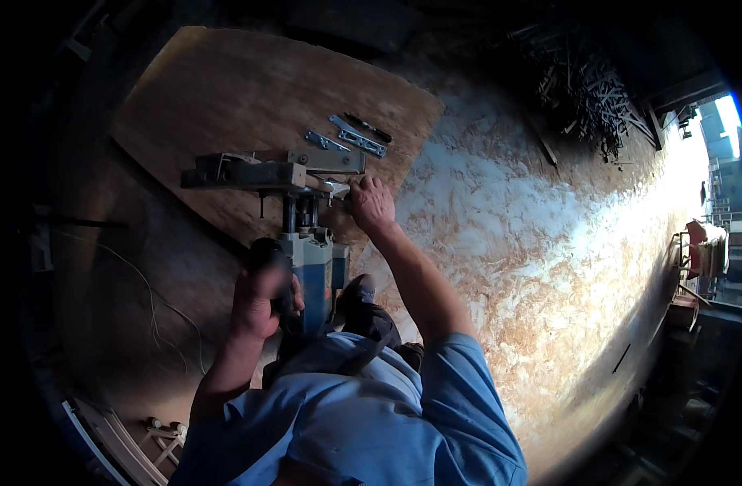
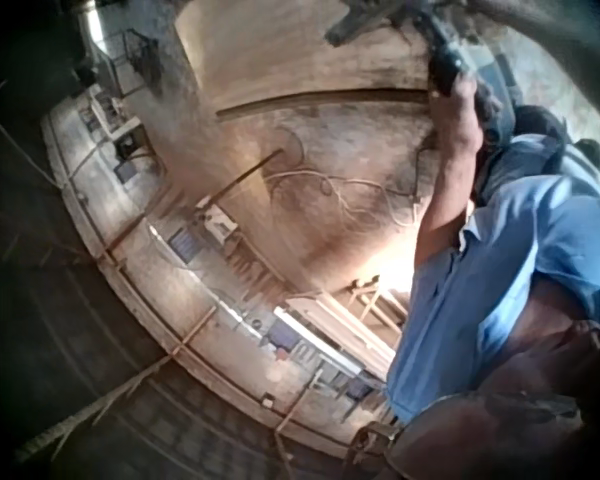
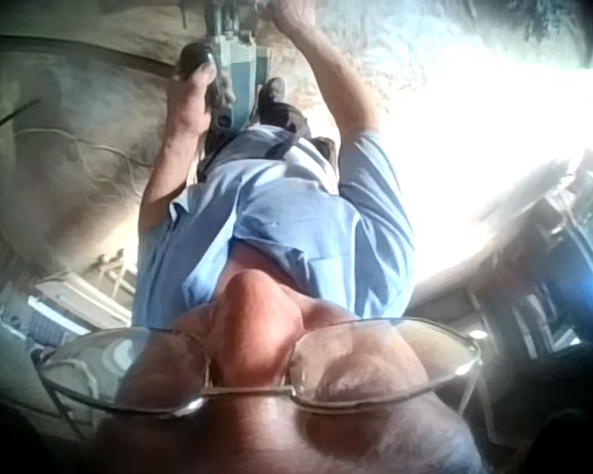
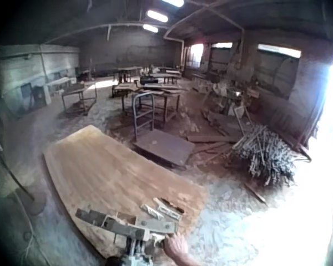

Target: The person adjusts a wood router with a screwdriver, attaches a wooden guide component, and then uses the router to carve grooves into the ends of several wooden beams.

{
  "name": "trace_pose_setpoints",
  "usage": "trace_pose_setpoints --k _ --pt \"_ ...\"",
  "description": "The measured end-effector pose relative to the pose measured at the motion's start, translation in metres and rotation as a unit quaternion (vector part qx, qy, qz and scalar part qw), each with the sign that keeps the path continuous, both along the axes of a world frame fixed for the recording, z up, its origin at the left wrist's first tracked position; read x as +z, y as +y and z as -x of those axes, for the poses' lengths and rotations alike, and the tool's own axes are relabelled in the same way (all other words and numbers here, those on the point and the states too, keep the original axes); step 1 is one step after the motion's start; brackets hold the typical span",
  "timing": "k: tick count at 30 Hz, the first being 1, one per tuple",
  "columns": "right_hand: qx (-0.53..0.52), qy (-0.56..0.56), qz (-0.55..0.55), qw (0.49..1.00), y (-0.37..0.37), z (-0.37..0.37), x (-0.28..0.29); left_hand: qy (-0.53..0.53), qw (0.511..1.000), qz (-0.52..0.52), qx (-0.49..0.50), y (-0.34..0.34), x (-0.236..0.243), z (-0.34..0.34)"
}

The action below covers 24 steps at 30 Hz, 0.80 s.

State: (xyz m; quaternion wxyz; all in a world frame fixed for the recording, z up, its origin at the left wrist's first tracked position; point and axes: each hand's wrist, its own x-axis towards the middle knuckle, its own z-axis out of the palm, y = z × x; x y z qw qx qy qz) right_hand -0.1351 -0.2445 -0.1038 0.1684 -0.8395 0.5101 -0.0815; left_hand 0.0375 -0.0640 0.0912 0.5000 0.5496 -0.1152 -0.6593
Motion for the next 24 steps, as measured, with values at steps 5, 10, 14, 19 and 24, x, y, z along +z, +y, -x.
trace_pose_setpoints --k 5,10,14,19,24 --pt "-0.085 -0.067 -0.122 0.987 0.015 0.004 0.013 -0.008 1.0 0.017 0.006 0.001 -0.002 0.0" --pt "-0.303 -0.31 -0.33 0.839 0.051 0.098 0.003 -0.021 0.999 0.044 -0.006 0.002 -0.007 -0.002" --pt "-0.281 -0.566 -0.197 0.75 0.054 0.106 0.088 -0.021 0.998 0.056 -0.007 0.004 0.005 0.0" --pt "-0.058 -0.72 -0.173 0.67 0.04 0.089 0.237 -0.028 0.996 0.09 0.006 -0.004 0.004 0.013" --pt "0.008 -0.691 -0.118 0.713 0.041 0.06 0.308 -0.037 0.996 0.077 -0.006 -0.005 0.007 0.016"
